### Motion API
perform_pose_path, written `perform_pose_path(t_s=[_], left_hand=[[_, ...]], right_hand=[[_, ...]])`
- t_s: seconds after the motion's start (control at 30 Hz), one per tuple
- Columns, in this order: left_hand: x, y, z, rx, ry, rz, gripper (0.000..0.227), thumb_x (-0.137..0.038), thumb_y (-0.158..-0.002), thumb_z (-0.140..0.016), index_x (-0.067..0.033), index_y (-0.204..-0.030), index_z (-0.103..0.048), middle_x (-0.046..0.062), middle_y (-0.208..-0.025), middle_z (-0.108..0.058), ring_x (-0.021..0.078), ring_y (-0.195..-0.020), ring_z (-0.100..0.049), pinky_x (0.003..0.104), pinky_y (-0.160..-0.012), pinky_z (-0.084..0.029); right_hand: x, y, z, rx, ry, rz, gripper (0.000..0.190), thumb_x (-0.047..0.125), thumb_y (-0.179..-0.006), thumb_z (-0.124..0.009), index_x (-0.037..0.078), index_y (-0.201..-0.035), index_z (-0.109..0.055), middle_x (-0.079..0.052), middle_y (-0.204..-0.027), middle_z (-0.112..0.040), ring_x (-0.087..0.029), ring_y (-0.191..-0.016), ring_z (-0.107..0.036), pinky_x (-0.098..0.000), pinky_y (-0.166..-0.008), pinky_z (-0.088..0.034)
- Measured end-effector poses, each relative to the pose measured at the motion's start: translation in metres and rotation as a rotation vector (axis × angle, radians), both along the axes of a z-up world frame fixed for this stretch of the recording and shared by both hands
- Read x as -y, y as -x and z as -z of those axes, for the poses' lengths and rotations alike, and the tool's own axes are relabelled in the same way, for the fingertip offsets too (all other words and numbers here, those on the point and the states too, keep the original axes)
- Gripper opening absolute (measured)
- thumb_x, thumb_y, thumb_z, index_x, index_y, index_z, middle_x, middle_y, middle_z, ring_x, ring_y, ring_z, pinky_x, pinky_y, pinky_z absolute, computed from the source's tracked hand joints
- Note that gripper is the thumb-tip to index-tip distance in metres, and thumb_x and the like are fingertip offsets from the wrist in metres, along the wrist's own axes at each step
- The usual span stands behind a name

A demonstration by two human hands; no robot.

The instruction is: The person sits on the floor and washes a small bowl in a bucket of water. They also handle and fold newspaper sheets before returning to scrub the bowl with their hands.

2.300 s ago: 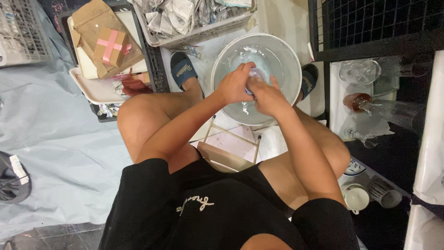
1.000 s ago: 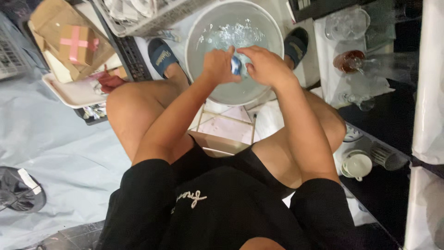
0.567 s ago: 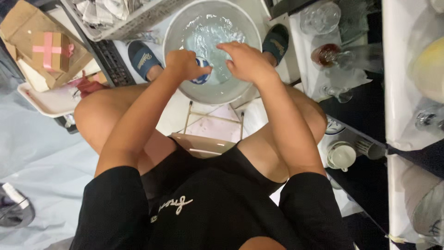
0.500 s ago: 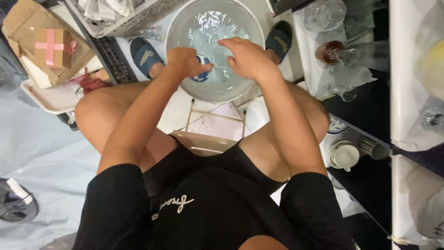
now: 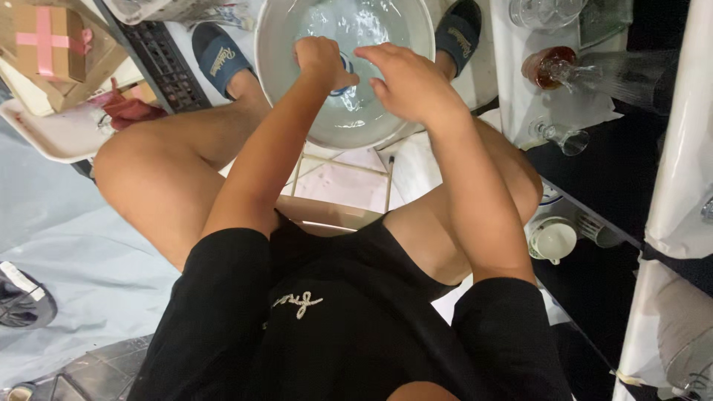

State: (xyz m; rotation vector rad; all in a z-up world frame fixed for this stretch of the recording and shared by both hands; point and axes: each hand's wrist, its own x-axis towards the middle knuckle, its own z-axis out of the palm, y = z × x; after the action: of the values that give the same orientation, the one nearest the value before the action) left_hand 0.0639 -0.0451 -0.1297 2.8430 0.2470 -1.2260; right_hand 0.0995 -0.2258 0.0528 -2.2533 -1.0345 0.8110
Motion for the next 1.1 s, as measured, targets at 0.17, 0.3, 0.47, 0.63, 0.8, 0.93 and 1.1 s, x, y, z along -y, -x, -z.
perform_pose_path(t_s=[0.17,0.3,0.47,0.63,0.8,0.93,1.1], left_hand=[[0.000,0.001,0.021,-0.007,0.021,-0.050,0.078,-0.080,-0.068,-0.069,-0.0081,-0.099,-0.073,0.008,-0.085,-0.073,0.0263,-0.073,-0.072,0.040,-0.057,-0.053],[-0.003,0.007,0.050,0.058,0.081,-0.068,0.086,-0.084,-0.069,-0.068,-0.0065,-0.106,-0.072,0.007,-0.100,-0.072,0.0273,-0.084,-0.072,0.044,-0.063,-0.054],[-0.003,0.022,0.088,0.115,0.180,-0.186,0.093,-0.076,-0.065,-0.080,-0.0024,-0.121,-0.066,0.013,-0.109,-0.074,0.0298,-0.102,-0.071,0.042,-0.080,-0.056],[-0.009,0.035,0.108,0.393,0.420,-0.488,0.128,-0.064,-0.054,-0.093,0.0123,-0.140,-0.036,0.029,-0.118,-0.066,0.0418,-0.107,-0.067,0.045,-0.087,-0.055],[-0.004,0.036,0.100,0.496,0.748,-0.830,0.112,-0.051,-0.064,-0.094,0.0076,-0.139,-0.036,0.024,-0.122,-0.067,0.0350,-0.110,-0.070,0.041,-0.096,-0.056],[0.000,0.036,0.083,0.587,0.887,-0.791,0.109,-0.043,-0.062,-0.099,0.0012,-0.141,-0.039,0.020,-0.119,-0.067,0.0322,-0.109,-0.070,0.038,-0.096,-0.056],[-0.013,0.047,0.031,0.821,1.048,-0.533,0.097,-0.031,-0.065,-0.104,-0.0023,-0.138,-0.047,0.020,-0.126,-0.066,0.0345,-0.116,-0.069,0.039,-0.100,-0.056]], right_hand=[[0.007,-0.001,0.003,0.018,-0.056,-0.001,0.048,0.006,-0.093,-0.065,0.006,-0.141,-0.058,-0.019,-0.137,-0.064,-0.041,-0.123,-0.060,-0.0488,-0.099,-0.050],[0.009,0.000,0.008,0.002,-0.072,-0.004,0.048,0.007,-0.094,-0.065,0.006,-0.142,-0.058,-0.020,-0.136,-0.064,-0.041,-0.122,-0.060,-0.0487,-0.099,-0.050],[0.010,-0.002,0.005,-0.019,-0.049,-0.011,0.047,0.008,-0.098,-0.065,0.006,-0.144,-0.057,-0.020,-0.133,-0.064,-0.042,-0.123,-0.060,-0.0487,-0.102,-0.049],[0.012,-0.005,0.004,0.002,-0.105,-0.014,0.044,0.011,-0.100,-0.065,0.005,-0.143,-0.057,-0.021,-0.137,-0.064,-0.041,-0.125,-0.059,-0.0474,-0.102,-0.049],[0.013,-0.008,-0.003,0.005,-0.180,-0.035,0.042,0.014,-0.104,-0.065,0.004,-0.144,-0.057,-0.022,-0.137,-0.064,-0.042,-0.125,-0.060,-0.0472,-0.104,-0.049],[0.013,-0.015,-0.011,0.003,-0.204,-0.028,0.040,0.014,-0.104,-0.065,0.004,-0.142,-0.058,-0.022,-0.136,-0.064,-0.042,-0.123,-0.062,-0.0464,-0.103,-0.050],[0.012,-0.019,-0.009,0.021,-0.235,-0.041,0.036,0.009,-0.103,-0.061,0.003,-0.139,-0.059,-0.023,-0.132,-0.065,-0.042,-0.118,-0.063,-0.0460,-0.100,-0.050]])
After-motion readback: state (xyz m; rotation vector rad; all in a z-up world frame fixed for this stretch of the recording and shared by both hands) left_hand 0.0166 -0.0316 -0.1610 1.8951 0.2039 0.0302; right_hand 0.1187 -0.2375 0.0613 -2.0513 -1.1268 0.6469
